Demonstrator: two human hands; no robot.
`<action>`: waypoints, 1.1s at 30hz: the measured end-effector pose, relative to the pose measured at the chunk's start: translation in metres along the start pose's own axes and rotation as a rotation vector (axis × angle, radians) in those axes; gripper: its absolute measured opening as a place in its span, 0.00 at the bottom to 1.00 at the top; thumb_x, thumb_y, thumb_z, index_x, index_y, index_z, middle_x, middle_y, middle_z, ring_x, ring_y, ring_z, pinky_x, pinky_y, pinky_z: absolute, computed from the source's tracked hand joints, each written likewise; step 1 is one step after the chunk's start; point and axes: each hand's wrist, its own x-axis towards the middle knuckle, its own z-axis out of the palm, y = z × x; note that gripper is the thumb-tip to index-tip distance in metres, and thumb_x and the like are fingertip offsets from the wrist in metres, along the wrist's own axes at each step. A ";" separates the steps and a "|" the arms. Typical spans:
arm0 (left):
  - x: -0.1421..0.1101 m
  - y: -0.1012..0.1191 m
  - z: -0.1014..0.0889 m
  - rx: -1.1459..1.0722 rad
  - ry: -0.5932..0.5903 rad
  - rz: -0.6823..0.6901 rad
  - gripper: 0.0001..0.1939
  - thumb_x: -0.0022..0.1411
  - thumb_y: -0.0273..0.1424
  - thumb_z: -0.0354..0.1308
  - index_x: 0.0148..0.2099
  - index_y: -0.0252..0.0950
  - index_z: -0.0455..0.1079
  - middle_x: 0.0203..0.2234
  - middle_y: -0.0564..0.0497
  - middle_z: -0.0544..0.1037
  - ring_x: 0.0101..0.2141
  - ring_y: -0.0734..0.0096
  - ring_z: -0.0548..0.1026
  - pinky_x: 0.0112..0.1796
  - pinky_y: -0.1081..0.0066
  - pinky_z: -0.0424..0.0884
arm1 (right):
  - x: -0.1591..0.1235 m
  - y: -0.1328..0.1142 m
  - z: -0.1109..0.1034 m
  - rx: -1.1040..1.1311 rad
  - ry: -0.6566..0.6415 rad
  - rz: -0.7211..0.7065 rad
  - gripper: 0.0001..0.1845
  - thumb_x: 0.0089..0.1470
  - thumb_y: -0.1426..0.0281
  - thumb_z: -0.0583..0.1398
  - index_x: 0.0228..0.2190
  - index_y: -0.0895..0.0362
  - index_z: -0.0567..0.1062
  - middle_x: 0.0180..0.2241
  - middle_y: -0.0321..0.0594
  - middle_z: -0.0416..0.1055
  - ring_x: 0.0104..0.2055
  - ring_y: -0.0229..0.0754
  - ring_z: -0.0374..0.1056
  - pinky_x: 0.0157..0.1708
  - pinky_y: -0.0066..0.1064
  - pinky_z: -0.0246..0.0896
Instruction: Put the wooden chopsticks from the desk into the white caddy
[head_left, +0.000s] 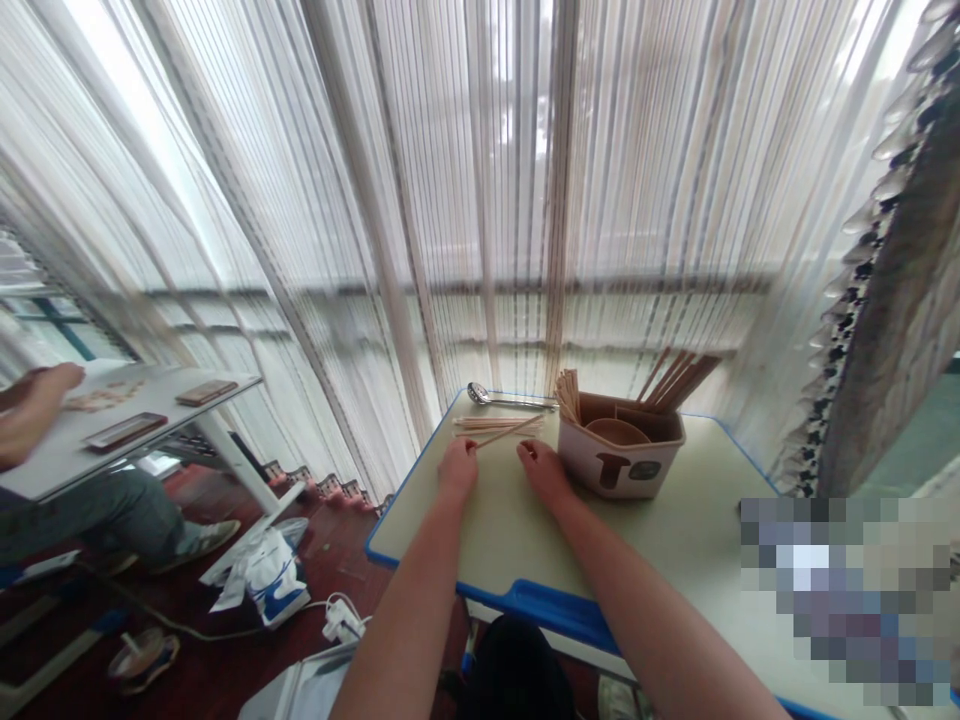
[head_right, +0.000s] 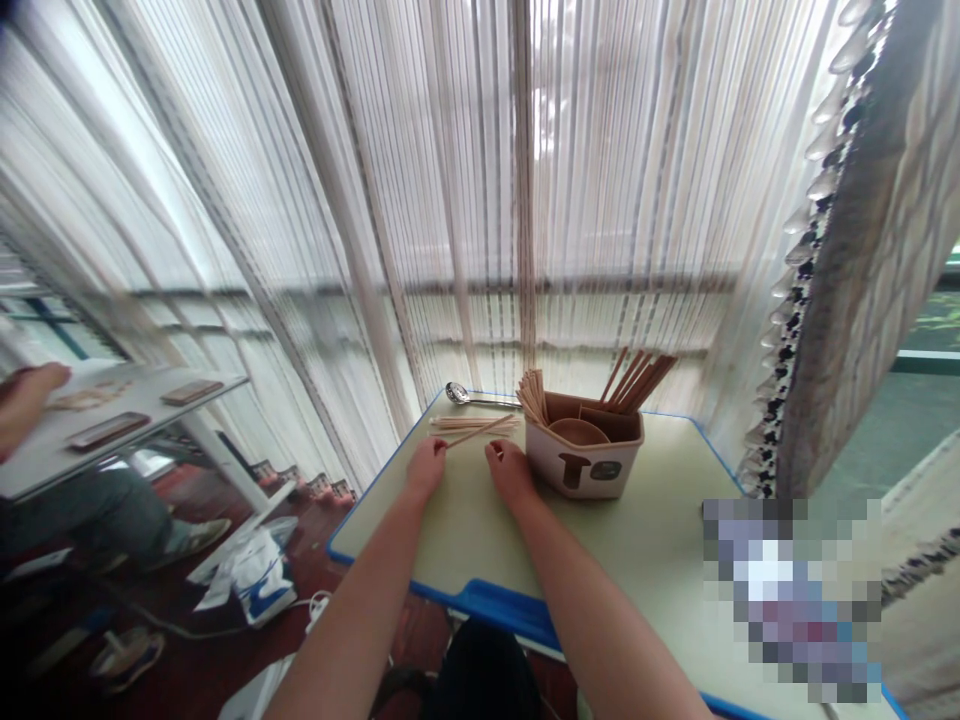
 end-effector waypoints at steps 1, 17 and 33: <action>0.000 0.000 0.000 -0.022 -0.023 0.000 0.12 0.62 0.29 0.47 0.44 0.36 0.70 0.44 0.45 0.75 0.46 0.63 0.71 0.47 0.65 0.65 | 0.000 -0.001 0.001 0.037 0.013 0.016 0.18 0.57 0.62 0.50 0.40 0.59 0.73 0.37 0.46 0.74 0.35 0.41 0.70 0.38 0.32 0.65; -0.018 0.014 0.015 0.064 0.017 0.178 0.17 0.58 0.26 0.50 0.49 0.40 0.67 0.47 0.48 0.74 0.47 0.67 0.70 0.48 0.65 0.62 | -0.018 -0.072 -0.059 0.131 0.149 -0.304 0.12 0.55 0.61 0.55 0.32 0.56 0.74 0.31 0.41 0.73 0.31 0.40 0.66 0.33 0.31 0.62; -0.030 0.098 0.053 -0.460 -0.197 0.297 0.28 0.54 0.25 0.56 0.58 0.31 0.57 0.52 0.40 0.69 0.47 0.67 0.71 0.45 0.69 0.69 | -0.038 -0.054 -0.242 0.051 0.638 -0.300 0.14 0.56 0.60 0.55 0.35 0.57 0.72 0.33 0.42 0.73 0.30 0.39 0.70 0.29 0.31 0.66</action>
